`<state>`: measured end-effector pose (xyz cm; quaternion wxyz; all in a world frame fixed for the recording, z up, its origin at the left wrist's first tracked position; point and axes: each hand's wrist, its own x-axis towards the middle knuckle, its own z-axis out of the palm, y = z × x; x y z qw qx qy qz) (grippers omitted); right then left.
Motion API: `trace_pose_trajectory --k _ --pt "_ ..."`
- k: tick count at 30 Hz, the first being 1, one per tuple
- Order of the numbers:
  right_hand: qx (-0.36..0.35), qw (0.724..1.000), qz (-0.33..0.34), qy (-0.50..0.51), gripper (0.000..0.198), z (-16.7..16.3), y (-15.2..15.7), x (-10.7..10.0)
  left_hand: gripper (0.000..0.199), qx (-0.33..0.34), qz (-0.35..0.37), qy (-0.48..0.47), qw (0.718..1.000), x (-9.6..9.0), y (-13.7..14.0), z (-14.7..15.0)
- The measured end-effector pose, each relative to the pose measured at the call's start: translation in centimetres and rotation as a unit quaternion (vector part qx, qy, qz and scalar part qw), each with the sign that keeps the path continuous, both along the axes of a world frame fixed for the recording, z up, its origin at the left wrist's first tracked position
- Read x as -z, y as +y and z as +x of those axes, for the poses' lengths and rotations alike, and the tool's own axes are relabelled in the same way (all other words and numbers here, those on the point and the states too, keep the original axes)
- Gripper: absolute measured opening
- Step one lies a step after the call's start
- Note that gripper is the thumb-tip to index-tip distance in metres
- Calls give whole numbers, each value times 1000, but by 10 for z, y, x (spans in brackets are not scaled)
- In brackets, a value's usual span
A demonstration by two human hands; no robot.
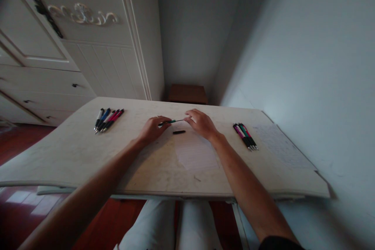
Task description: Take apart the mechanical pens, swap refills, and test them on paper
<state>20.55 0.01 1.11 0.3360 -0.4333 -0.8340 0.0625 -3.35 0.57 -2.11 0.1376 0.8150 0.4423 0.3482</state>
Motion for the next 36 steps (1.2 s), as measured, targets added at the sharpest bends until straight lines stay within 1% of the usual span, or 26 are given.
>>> trace_pose_trajectory --k 4,9,12,16,18,20,22,25,28,31,34,36 --pt "29 997 42 62 27 9 4 -1 19 -23 -3 -4 1000 -3 -1 0" --pt "76 990 69 97 20 15 9 -1 16 -64 -17 -28 997 -7 -3 2" --pt "96 986 80 113 20 17 9 -5 14 -70 -15 -55 996 -8 -3 2" --pt "146 963 102 203 22 24 8 -14 13 -51 -16 -74 996 -6 -3 2" --pt "169 947 97 255 23 30 9 -16 13 -49 -17 -73 996 -5 -3 3" --pt "179 939 80 284 24 34 10 -16 13 -51 -11 -65 997 -4 -4 3" --pt "165 947 54 270 25 34 10 -14 13 -54 1 -48 997 -5 -5 3" --pt "114 975 9 189 24 29 8 -11 11 -56 14 -19 998 -6 -6 2" --pt "56 992 -33 110 23 21 5 -9 10 -63 20 -12 998 -8 -6 1" --pt "4 996 -74 53 23 15 3 -5 9 -68 36 -14 997 -8 -4 0" --pt "-33 993 -106 31 17 11 3 2 8 -53 52 -6 997 -6 -3 0" --pt "-53 990 -129 16 20 9 3 7 8 -41 57 -3 998 -6 -3 0"
